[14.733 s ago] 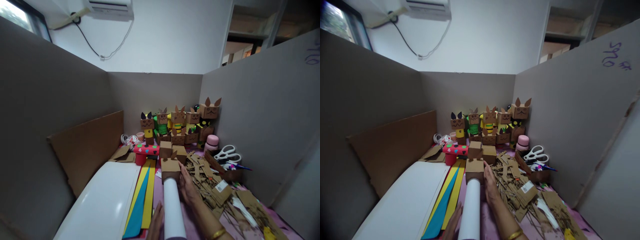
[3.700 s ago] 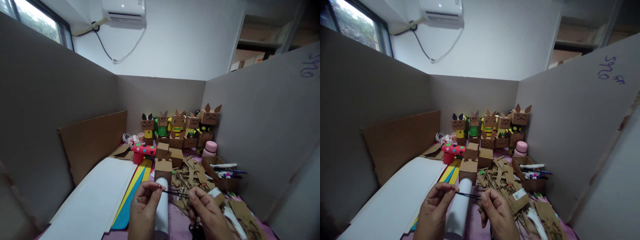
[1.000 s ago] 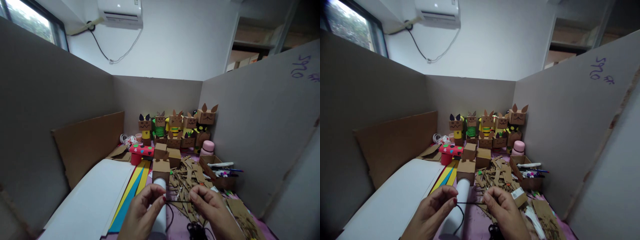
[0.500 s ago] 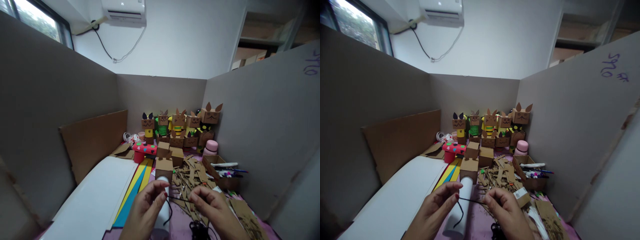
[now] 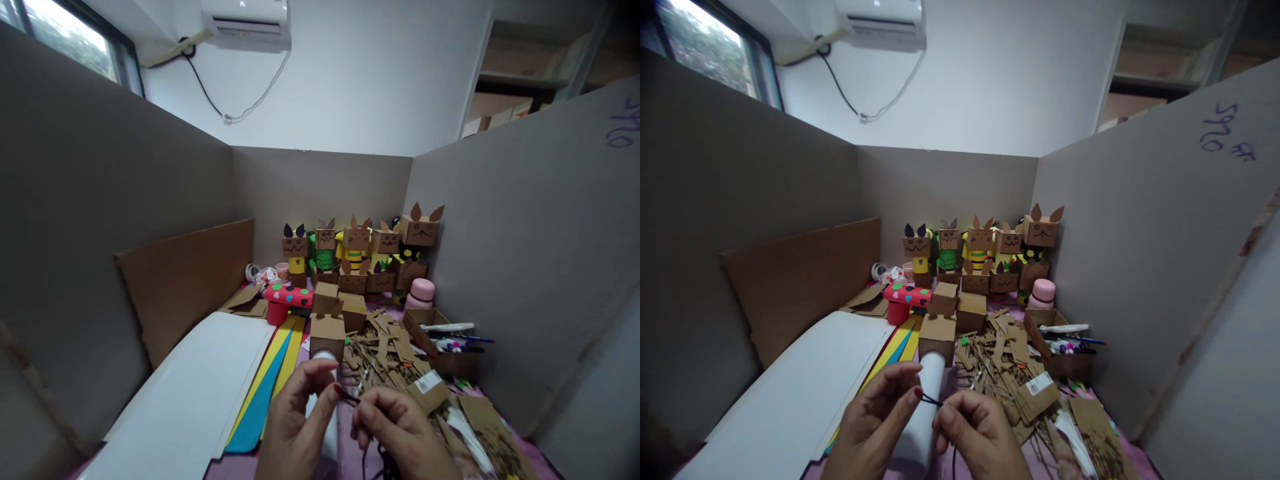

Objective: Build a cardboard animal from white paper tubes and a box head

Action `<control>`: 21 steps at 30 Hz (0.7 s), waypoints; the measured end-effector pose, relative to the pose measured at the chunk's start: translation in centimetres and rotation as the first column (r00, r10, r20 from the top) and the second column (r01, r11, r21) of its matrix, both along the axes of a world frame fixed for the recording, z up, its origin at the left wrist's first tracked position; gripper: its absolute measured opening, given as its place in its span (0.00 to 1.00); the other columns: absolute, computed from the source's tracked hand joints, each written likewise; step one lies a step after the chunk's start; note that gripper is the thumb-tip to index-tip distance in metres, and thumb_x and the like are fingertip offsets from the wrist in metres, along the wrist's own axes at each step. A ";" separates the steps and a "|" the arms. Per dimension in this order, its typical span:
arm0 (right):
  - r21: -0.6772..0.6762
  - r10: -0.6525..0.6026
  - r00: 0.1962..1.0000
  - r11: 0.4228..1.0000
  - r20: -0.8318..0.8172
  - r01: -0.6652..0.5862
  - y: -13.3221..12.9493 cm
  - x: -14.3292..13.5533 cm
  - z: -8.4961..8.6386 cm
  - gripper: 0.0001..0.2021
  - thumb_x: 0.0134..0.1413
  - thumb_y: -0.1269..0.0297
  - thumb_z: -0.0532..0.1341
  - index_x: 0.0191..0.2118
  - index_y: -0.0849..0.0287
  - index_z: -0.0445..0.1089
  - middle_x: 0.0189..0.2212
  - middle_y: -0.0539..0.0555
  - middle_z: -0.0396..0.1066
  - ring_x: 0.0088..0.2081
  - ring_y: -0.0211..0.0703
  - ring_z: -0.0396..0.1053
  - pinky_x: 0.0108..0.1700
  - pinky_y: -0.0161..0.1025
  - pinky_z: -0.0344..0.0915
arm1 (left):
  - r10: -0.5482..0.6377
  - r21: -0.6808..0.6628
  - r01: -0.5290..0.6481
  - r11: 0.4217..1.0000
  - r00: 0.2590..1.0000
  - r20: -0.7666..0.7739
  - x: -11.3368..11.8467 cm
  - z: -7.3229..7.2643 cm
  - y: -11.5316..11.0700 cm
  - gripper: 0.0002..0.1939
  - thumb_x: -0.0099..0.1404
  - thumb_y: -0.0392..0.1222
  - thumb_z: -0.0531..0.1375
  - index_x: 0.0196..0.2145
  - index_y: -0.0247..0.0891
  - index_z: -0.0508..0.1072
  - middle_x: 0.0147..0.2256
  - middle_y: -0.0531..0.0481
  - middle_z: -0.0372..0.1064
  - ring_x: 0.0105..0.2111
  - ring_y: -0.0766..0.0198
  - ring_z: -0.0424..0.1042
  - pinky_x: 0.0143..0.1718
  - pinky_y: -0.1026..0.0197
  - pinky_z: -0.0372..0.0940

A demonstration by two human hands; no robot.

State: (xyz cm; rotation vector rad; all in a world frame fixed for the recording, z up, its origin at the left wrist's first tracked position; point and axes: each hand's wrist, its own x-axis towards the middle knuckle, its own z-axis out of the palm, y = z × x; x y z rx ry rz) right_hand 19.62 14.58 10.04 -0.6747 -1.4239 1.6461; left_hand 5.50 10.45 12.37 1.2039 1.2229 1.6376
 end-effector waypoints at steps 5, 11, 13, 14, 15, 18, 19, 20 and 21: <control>0.018 -0.088 0.996 0.996 0.031 0.088 0.6 0.7 0.3 0.16 0.48 0.50 0.64 0.25 0.60 0.73 0.17 0.49 0.69 0.23 0.36 0.64 0.30 0.34 0.58 | 0.120 0.012 -0.122 0.992 0.988 0.092 -0.1 0.4 0.0 0.13 0.54 0.48 0.64 0.36 0.39 0.72 0.33 0.49 0.72 0.35 0.59 0.71 0.34 0.64 0.64; 0.023 -0.288 0.957 0.957 -0.030 0.289 0.9 0.9 0.0 0.16 0.42 0.52 0.68 0.21 0.60 0.71 0.16 0.48 0.68 0.22 0.36 0.62 0.29 0.33 0.56 | 0.130 0.019 -0.132 0.991 0.988 0.084 -0.1 0.3 0.1 0.13 0.54 0.47 0.64 0.36 0.40 0.72 0.32 0.51 0.73 0.36 0.59 0.72 0.37 0.64 0.64; 0.037 -0.333 0.943 0.942 -0.016 0.333 1.0 1.3 0.1 0.15 0.43 0.52 0.67 0.21 0.60 0.70 0.17 0.48 0.67 0.22 0.36 0.61 0.28 0.33 0.56 | 0.117 0.025 -0.118 0.993 0.992 0.040 -0.1 0.2 0.3 0.11 0.55 0.46 0.64 0.35 0.40 0.73 0.32 0.51 0.73 0.36 0.60 0.72 0.38 0.64 0.64; 0.055 -0.346 0.938 0.937 0.006 0.345 1.0 1.5 0.1 0.15 0.43 0.52 0.67 0.21 0.60 0.70 0.17 0.48 0.67 0.23 0.36 0.61 0.28 0.33 0.56 | 0.106 0.033 -0.106 0.994 0.994 0.005 -0.1 0.1 0.4 0.09 0.55 0.45 0.63 0.34 0.41 0.74 0.31 0.52 0.73 0.36 0.60 0.72 0.39 0.64 0.64; 0.078 -0.356 0.934 0.933 0.034 0.353 1.1 1.7 0.2 0.15 0.44 0.52 0.66 0.22 0.60 0.70 0.18 0.48 0.66 0.23 0.36 0.61 0.28 0.33 0.56 | 0.096 0.040 -0.094 0.995 0.995 -0.039 -0.1 0.1 0.5 0.08 0.56 0.44 0.63 0.34 0.41 0.74 0.30 0.52 0.73 0.35 0.60 0.72 0.38 0.64 0.64; 0.145 -0.369 0.922 0.925 0.120 0.351 1.1 2.4 0.5 0.15 0.46 0.51 0.64 0.23 0.59 0.69 0.19 0.48 0.63 0.24 0.37 0.59 0.27 0.33 0.55 | 0.152 0.089 -0.136 0.987 0.966 -0.209 -0.3 0.2 0.5 0.07 0.57 0.44 0.61 0.33 0.43 0.75 0.31 0.51 0.73 0.34 0.59 0.71 0.37 0.61 0.64; 0.168 -0.381 0.913 0.919 0.144 0.357 1.1 2.5 0.6 0.15 0.47 0.51 0.64 0.23 0.59 0.69 0.19 0.47 0.63 0.24 0.38 0.59 0.27 0.34 0.55 | 0.202 0.126 -0.174 0.977 0.943 -0.263 -0.4 0.2 0.4 0.07 0.57 0.45 0.61 0.33 0.43 0.76 0.32 0.49 0.73 0.35 0.57 0.71 0.38 0.60 0.65; 0.196 -0.398 0.902 0.910 0.168 0.365 1.1 2.6 0.6 0.15 0.47 0.50 0.63 0.24 0.58 0.69 0.19 0.48 0.63 0.25 0.38 0.59 0.27 0.34 0.55 | 0.257 0.175 -0.211 0.962 0.917 -0.306 -0.5 0.2 0.2 0.06 0.57 0.45 0.61 0.32 0.44 0.76 0.34 0.48 0.74 0.36 0.56 0.71 0.40 0.59 0.65; 0.231 -0.415 0.889 0.900 0.195 0.369 1.0 2.6 0.7 0.16 0.48 0.50 0.62 0.24 0.58 0.69 0.20 0.48 0.64 0.25 0.39 0.60 0.28 0.35 0.56 | 0.303 0.231 -0.234 0.944 0.893 -0.334 -0.5 0.2 0.1 0.05 0.57 0.44 0.61 0.31 0.45 0.77 0.35 0.48 0.74 0.38 0.55 0.71 0.41 0.58 0.65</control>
